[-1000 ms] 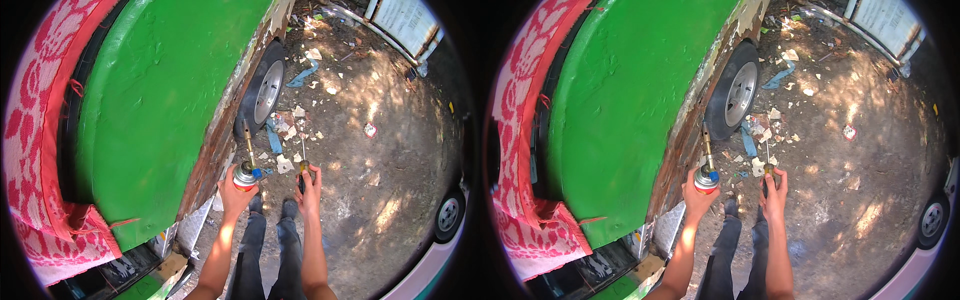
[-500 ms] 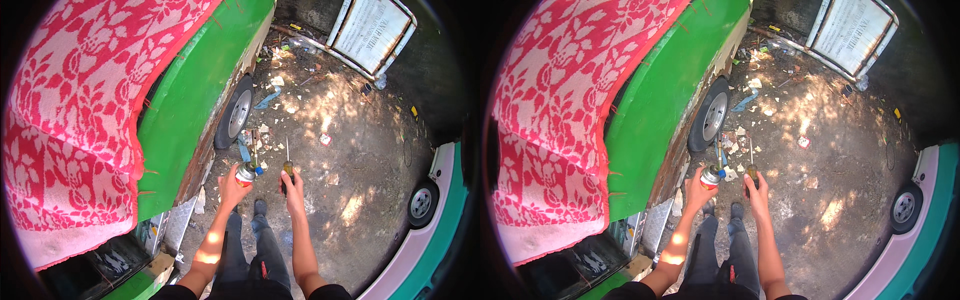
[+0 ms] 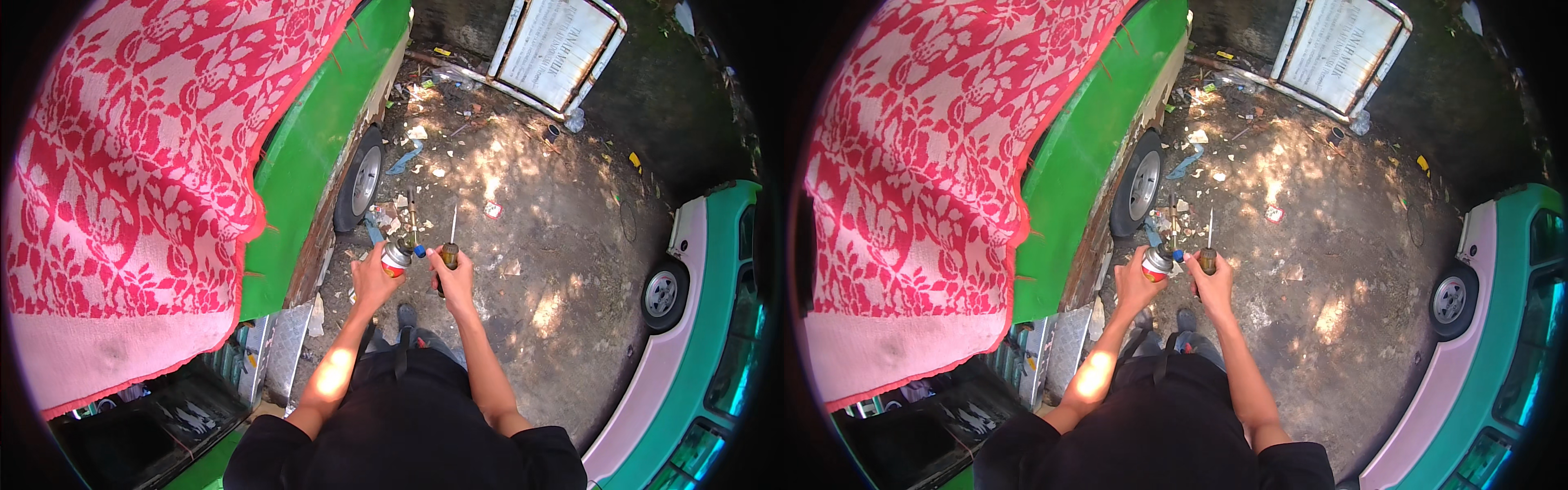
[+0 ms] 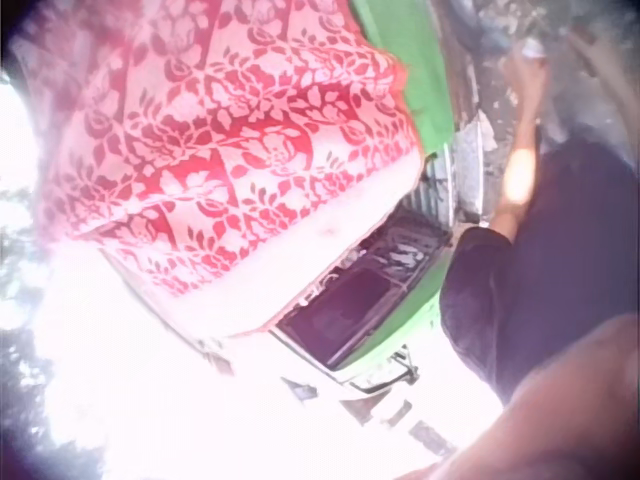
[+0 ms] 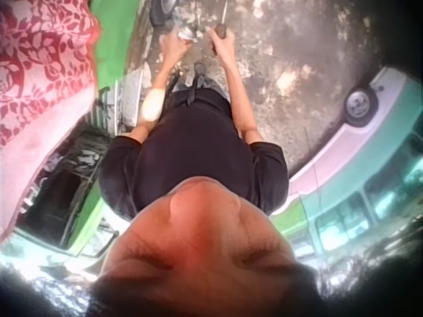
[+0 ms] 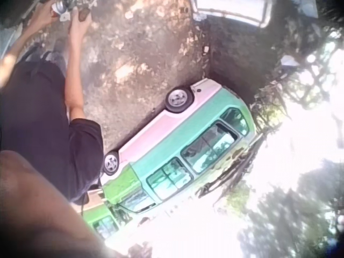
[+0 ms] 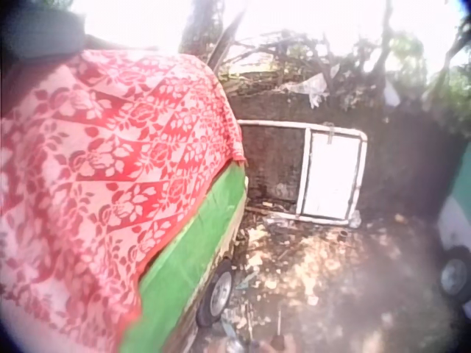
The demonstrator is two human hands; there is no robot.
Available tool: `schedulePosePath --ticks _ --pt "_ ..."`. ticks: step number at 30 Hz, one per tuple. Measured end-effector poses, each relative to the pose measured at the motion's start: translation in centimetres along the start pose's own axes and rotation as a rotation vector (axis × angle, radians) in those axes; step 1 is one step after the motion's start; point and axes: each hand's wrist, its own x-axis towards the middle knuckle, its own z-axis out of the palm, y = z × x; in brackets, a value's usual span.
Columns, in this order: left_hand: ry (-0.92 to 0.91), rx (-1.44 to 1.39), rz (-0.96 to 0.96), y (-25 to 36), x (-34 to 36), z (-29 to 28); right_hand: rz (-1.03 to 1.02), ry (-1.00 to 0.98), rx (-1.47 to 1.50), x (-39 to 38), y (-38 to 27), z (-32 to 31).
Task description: The person uses a blowtorch to heat a section of a green vehicle panel, then scrapes the heated area with a screwdriver. The person then uses a hammer to tap the panel along the edge.
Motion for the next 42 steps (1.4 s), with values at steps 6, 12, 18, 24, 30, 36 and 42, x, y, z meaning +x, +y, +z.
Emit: schedulePosePath --ticks 6,12,18,24,30,36,42 --pt "0.047 0.001 0.033 -0.3 -0.3 -0.5 -0.022 0.078 -0.028 -1.6 0.0 2.7" --pt "0.093 0.058 0.099 -0.4 -0.8 -1.1 -0.101 0.198 -0.257 -1.7 1.2 4.0" --pt "0.087 0.071 0.125 -1.4 -1.2 -1.5 -0.229 0.226 -0.521 -2.1 0.3 4.5" --pt "0.087 0.078 0.157 -1.3 -1.2 -1.8 -0.12 0.207 -0.396 -1.5 2.1 3.9" --pt "0.097 0.111 0.152 -1.0 -1.8 -2.0 -0.017 0.168 -0.132 -2.2 2.5 3.8" --pt "0.103 0.088 0.105 -1.8 -3.3 -2.1 0.082 0.046 -0.072 -3.1 3.2 3.6" --pt "0.155 -0.018 0.025 -3.5 -7.4 -2.5 0.184 -0.044 0.059 -4.8 4.8 2.1"
